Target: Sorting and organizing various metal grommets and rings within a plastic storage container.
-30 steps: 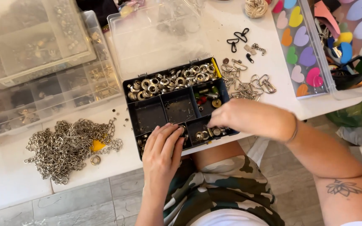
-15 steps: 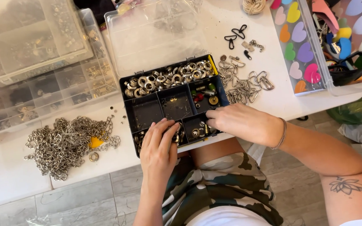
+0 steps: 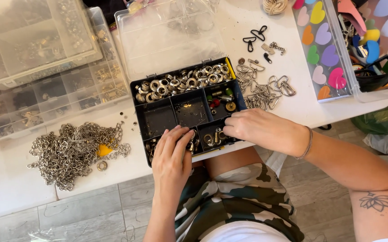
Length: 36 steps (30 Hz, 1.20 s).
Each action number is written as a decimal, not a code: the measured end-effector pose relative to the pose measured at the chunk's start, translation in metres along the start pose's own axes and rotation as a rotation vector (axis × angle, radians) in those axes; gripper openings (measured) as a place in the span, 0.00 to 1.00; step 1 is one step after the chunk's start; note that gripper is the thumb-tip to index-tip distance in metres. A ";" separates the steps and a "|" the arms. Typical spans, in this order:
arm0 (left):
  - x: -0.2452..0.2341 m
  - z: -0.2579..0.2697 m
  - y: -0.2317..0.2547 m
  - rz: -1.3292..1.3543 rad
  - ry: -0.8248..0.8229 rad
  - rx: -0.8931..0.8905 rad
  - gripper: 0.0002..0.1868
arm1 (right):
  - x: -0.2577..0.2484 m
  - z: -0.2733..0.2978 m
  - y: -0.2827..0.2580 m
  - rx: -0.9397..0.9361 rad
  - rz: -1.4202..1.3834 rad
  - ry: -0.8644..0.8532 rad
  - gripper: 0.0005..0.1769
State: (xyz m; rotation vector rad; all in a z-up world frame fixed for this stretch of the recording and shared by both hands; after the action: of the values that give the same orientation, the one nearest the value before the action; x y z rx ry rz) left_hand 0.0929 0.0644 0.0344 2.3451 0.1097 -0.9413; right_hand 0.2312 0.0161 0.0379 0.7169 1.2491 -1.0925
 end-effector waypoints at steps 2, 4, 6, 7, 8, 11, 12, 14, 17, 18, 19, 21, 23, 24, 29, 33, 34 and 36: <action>-0.002 -0.002 0.001 0.012 0.001 -0.003 0.23 | 0.000 0.002 0.005 0.012 -0.046 0.013 0.04; -0.004 -0.005 0.006 0.022 0.001 -0.011 0.23 | -0.001 0.001 0.009 0.020 -0.093 0.025 0.05; -0.013 -0.009 0.007 0.125 0.070 -0.064 0.19 | -0.024 0.000 0.017 0.037 -0.506 0.277 0.07; -0.010 -0.009 0.007 0.122 0.073 -0.066 0.19 | -0.026 -0.003 0.017 0.033 -0.505 0.276 0.07; -0.009 -0.009 0.008 0.157 0.083 -0.059 0.19 | -0.030 -0.004 0.026 0.097 -0.684 0.332 0.08; -0.002 -0.012 0.012 0.192 0.093 -0.055 0.25 | -0.026 -0.007 0.038 0.190 -0.977 0.412 0.10; 0.001 -0.014 0.014 0.194 0.089 -0.057 0.29 | -0.022 -0.008 0.042 0.224 -1.092 0.439 0.11; 0.005 -0.013 0.012 0.236 0.109 -0.096 0.29 | -0.007 -0.008 0.043 0.249 -1.188 0.458 0.13; 0.002 -0.013 0.005 0.346 0.157 -0.167 0.25 | 0.006 -0.009 0.042 0.233 -1.344 0.523 0.15; -0.001 -0.013 0.001 0.411 0.184 -0.202 0.22 | 0.007 -0.009 0.040 0.188 -1.408 0.565 0.16; -0.004 -0.013 0.001 0.413 0.180 -0.204 0.22 | 0.005 -0.010 0.038 0.192 -1.410 0.566 0.16; -0.014 -0.011 -0.004 0.428 0.200 -0.244 0.21 | 0.000 -0.012 0.029 0.154 -1.415 0.550 0.17; -0.022 -0.010 -0.007 0.411 0.199 -0.265 0.19 | -0.007 -0.019 0.023 0.131 -1.408 0.533 0.16; -0.026 -0.010 -0.009 0.393 0.200 -0.284 0.17 | -0.011 -0.023 0.018 0.105 -1.398 0.518 0.15; -0.048 0.009 -0.027 0.189 0.195 -0.248 0.09 | -0.033 -0.035 -0.010 0.000 -0.913 0.576 0.12; -0.060 0.023 -0.040 -0.181 0.200 -0.257 0.08 | -0.035 -0.043 -0.035 -0.043 -0.551 0.640 0.14; -0.063 0.024 -0.040 -0.186 0.203 -0.259 0.08 | -0.035 -0.043 -0.036 -0.049 -0.552 0.640 0.14; -0.062 0.022 -0.036 -0.216 0.151 -0.220 0.09 | -0.037 -0.042 -0.042 -0.097 -0.524 0.640 0.15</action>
State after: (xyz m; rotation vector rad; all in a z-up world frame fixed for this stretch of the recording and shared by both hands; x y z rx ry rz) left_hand 0.0231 0.0902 0.0438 2.2260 0.5102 -0.8047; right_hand 0.1781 0.0481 0.0706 0.7079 2.1081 -1.2511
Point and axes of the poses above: each hand's wrist, its own z-axis away from the middle knuckle, its own x-axis out of the palm, y = z × x, the point moved 10 cm from there along -z, towards the middle knuckle
